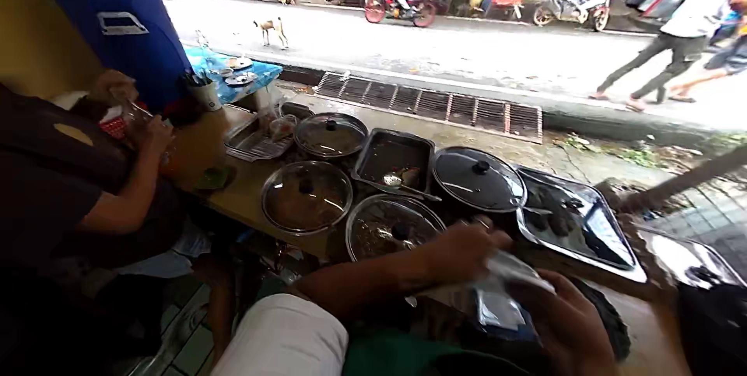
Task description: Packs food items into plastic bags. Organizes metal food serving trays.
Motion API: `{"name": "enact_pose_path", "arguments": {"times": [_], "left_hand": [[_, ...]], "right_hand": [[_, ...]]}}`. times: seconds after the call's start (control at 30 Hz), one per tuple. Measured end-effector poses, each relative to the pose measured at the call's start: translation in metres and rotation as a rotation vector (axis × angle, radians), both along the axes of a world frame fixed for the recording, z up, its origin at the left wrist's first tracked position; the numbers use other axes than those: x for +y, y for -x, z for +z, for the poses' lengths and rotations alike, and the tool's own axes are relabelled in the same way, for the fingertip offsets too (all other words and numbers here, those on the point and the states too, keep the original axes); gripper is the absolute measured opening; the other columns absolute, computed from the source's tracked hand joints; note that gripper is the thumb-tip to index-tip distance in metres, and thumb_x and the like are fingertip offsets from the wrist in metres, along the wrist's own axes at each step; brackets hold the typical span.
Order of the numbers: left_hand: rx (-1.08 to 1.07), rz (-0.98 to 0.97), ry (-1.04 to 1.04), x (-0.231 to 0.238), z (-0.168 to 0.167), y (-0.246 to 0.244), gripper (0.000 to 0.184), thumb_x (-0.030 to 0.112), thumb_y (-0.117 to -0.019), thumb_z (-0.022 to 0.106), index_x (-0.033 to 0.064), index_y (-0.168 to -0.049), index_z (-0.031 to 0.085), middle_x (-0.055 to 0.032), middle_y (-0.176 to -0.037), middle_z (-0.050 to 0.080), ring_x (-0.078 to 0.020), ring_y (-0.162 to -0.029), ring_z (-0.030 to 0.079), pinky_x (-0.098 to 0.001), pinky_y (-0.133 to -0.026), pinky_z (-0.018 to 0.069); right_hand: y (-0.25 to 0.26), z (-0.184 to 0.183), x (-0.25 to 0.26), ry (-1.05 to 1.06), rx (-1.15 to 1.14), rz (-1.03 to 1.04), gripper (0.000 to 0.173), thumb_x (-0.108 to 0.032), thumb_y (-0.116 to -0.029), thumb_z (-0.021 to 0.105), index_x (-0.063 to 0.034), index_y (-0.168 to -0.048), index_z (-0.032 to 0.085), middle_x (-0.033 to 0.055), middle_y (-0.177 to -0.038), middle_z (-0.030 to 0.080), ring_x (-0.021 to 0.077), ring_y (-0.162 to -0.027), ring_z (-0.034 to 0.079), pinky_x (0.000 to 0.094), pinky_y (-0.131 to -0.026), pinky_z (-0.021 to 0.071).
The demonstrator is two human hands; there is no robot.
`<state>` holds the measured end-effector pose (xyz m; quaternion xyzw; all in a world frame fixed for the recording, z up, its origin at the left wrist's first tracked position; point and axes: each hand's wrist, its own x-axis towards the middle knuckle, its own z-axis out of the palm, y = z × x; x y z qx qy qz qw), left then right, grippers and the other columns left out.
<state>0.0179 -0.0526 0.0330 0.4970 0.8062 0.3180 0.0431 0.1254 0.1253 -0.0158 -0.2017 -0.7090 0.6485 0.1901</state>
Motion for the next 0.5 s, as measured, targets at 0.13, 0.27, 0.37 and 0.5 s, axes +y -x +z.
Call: {"name": "enact_pose_path", "arguments": {"times": [0.13,0.27,0.37,0.5], "left_hand": [[-0.417,0.229,-0.034,-0.021,-0.027,0.034,0.036,0.02,-0.1009,0.064,-0.0065,-0.125,0.062,-0.0222,-0.116,0.066,-0.0293,-0.106,0.066,-0.0449,-0.096,0.0529],[-1.537,0.224,-0.697,-0.025,-0.026,0.002,0.026,0.015,-0.1101,0.034,0.0054,-0.102,0.057,-0.0046,-0.085,0.066,-0.0142,-0.076,0.067,-0.0312,-0.074,0.0586],[-1.468,-0.086,-0.662,-0.034,-0.034,-0.023,0.021,0.008,-0.1009,0.035,0.0117,-0.11,0.053,0.0031,-0.086,0.065,-0.0086,-0.08,0.065,-0.028,-0.074,0.0566],[-0.672,0.268,-0.436,-0.041,-0.058,0.003,0.022,-0.001,-0.0858,0.065,-0.0108,-0.104,0.057,-0.0098,-0.082,0.058,-0.0123,-0.072,0.055,-0.0298,-0.068,0.0482]], "right_hand": [[-0.016,0.012,0.001,0.547,0.227,0.191,0.022,-0.008,-0.0895,0.056,-0.0185,-0.103,0.069,-0.0009,-0.089,0.076,0.0101,-0.078,0.073,0.03,-0.07,0.0636],[0.002,-0.016,0.001,0.043,0.196,0.106,0.035,-0.004,-0.0759,0.066,-0.0104,-0.109,0.057,-0.0052,-0.08,0.067,0.0033,-0.064,0.065,0.0234,-0.058,0.0573],[0.02,-0.033,0.001,-0.146,0.099,-0.116,0.048,0.0,-0.0841,0.066,0.01,-0.127,0.047,0.0052,-0.091,0.061,0.0059,-0.071,0.063,0.0268,-0.066,0.0576],[0.018,-0.001,-0.01,0.532,0.142,0.104,0.03,0.001,-0.0994,0.041,-0.0114,-0.124,0.052,0.0007,-0.082,0.072,0.0114,-0.067,0.072,0.0299,-0.065,0.0636]]}}
